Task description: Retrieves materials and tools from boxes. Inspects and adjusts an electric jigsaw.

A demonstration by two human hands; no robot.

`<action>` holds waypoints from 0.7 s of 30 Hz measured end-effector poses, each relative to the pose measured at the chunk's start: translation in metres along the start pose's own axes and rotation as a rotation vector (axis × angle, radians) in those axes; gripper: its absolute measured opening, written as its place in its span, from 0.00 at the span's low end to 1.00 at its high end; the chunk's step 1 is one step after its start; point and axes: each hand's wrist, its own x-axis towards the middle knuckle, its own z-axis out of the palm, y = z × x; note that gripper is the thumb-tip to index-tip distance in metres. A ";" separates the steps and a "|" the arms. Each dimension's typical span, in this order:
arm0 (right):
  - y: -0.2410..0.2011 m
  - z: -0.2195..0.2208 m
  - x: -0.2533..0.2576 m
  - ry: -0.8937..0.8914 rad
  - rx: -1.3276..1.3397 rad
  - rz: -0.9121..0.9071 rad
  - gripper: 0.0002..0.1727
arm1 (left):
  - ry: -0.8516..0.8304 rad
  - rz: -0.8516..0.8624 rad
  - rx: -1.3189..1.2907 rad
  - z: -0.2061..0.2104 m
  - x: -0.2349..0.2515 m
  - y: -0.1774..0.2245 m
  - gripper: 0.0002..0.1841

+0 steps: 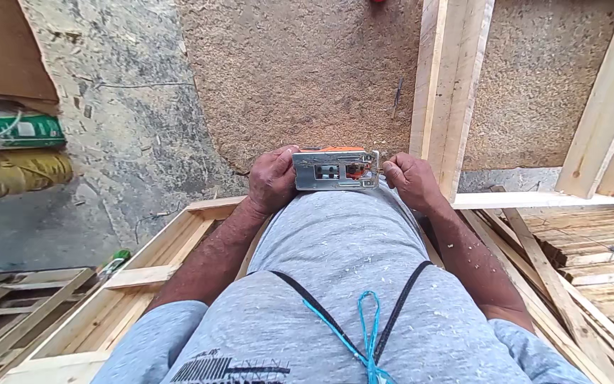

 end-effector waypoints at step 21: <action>-0.005 0.002 0.003 -0.017 0.003 0.045 0.18 | -0.001 0.012 -0.011 0.000 0.000 -0.001 0.10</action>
